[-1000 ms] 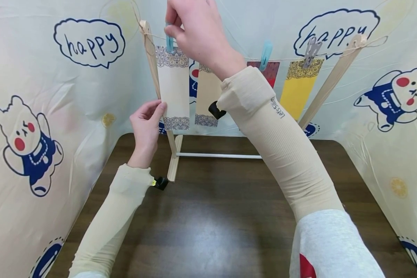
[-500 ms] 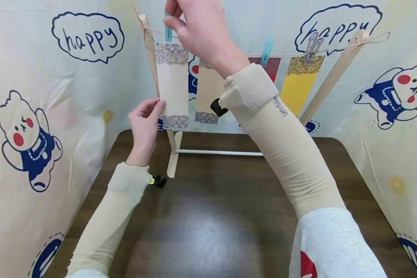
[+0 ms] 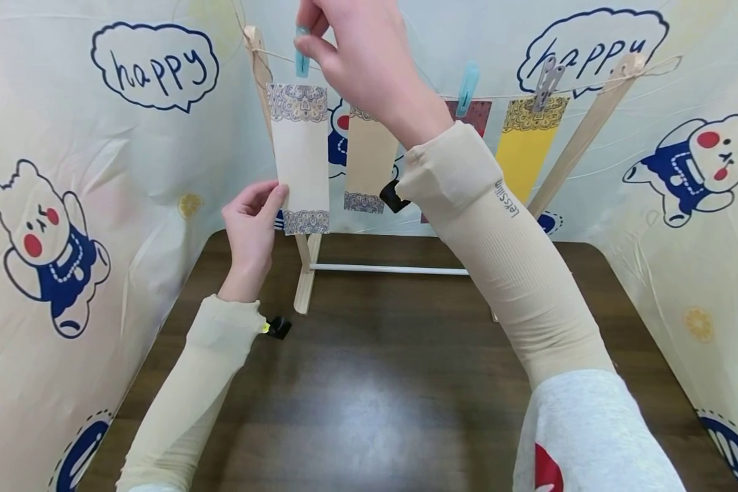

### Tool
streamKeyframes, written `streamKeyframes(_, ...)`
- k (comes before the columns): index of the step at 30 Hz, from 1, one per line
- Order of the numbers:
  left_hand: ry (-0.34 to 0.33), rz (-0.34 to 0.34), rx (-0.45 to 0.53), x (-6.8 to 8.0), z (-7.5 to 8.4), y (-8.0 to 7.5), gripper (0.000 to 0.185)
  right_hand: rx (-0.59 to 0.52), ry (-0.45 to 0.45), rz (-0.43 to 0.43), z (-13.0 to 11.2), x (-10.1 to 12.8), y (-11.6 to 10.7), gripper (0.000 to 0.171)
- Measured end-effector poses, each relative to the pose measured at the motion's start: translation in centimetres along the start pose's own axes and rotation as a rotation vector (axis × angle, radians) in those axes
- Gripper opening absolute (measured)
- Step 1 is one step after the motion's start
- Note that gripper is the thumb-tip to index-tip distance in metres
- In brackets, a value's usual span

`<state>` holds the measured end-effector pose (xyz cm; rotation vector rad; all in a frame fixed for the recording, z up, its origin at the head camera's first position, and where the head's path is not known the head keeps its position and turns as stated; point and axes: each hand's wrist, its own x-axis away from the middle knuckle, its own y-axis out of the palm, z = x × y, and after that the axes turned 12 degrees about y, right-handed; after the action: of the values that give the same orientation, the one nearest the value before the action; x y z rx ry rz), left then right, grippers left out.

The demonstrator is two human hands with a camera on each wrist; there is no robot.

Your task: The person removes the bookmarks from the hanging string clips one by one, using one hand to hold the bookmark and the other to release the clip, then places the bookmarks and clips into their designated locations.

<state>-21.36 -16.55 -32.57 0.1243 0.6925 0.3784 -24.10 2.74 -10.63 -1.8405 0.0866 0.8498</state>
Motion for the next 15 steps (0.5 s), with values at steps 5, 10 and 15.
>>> streamKeyframes(5, 0.013, 0.01, -0.004, 0.5, 0.0, -0.3, 0.009, -0.003, -0.03, 0.004, 0.2, 0.8, -0.2, 0.029)
streamKeyframes(10, 0.01, 0.008, 0.0, 1.0, 0.0, -0.5, 0.008, -0.028, -0.036, 0.009, 0.5, 1.6, -0.3, 0.027)
streamKeyframes(15, 0.006, -0.007, -0.006, 1.5, 0.2, -0.6, 0.01, -0.061, -0.046, -0.001, 1.1, 2.7, -0.5, 0.027)
